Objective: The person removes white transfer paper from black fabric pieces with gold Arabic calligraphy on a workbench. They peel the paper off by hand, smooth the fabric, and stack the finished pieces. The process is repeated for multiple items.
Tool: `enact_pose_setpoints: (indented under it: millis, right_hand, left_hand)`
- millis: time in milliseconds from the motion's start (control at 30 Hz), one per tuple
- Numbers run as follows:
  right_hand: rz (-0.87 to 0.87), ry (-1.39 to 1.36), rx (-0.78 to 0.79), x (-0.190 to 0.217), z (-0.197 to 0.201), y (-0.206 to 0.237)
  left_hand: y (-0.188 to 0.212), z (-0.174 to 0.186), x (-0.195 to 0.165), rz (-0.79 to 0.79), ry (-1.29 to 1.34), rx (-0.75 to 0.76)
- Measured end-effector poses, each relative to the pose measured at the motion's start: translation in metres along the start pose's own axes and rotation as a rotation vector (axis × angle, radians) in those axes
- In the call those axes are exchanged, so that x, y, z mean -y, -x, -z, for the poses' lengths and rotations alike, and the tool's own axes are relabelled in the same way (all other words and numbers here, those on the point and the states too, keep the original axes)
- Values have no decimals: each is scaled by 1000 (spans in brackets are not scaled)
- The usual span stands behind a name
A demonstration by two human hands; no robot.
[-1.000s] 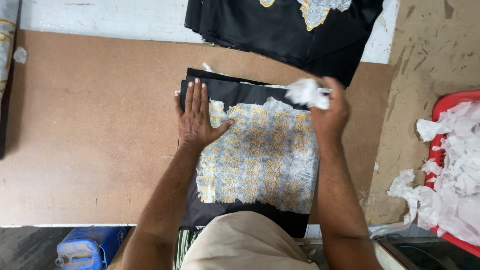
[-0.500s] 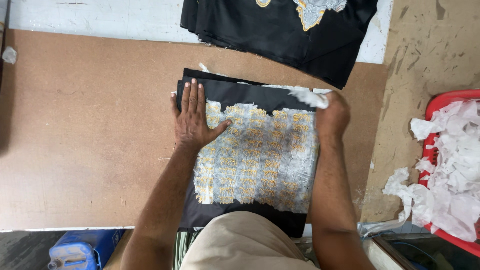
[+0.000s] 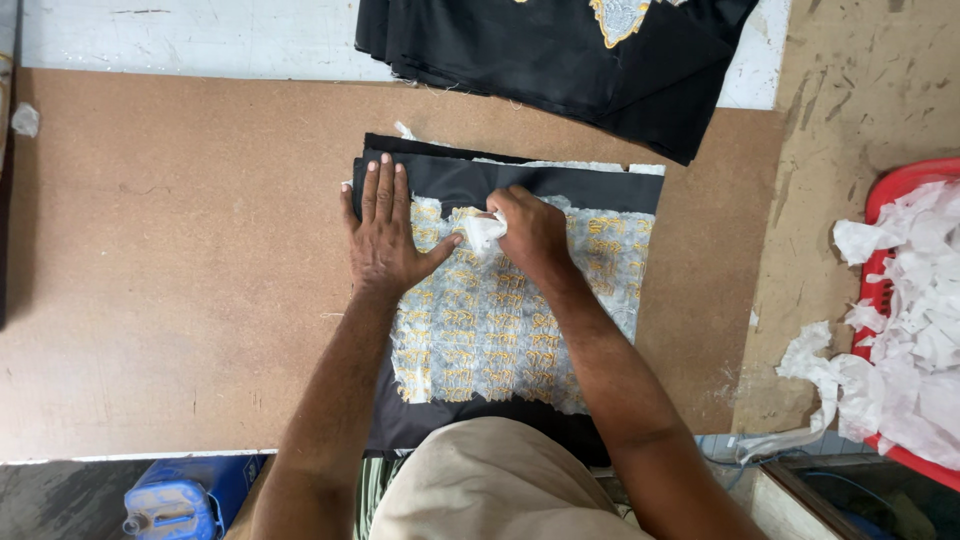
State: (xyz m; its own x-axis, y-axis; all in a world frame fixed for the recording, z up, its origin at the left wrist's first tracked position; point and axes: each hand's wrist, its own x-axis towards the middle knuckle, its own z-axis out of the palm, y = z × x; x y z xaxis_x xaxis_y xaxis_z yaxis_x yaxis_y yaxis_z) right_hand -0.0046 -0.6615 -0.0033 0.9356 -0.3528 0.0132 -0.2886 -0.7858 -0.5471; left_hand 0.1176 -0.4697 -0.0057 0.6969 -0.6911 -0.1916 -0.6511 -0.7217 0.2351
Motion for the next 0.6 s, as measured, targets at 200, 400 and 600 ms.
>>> enact_pose_setpoints:
  millis: [200, 400, 600]
  right_hand:
    - [-226, 107, -387, -73, 24, 10]
    - [-178, -156, -351, -101, 101, 41]
    - [-31, 45, 37, -70, 88, 46]
  left_hand:
    - [0, -2, -1, -44, 14, -66]
    - [1, -5, 1, -3, 51, 24]
    - [-1, -8, -4, -9, 17, 14]
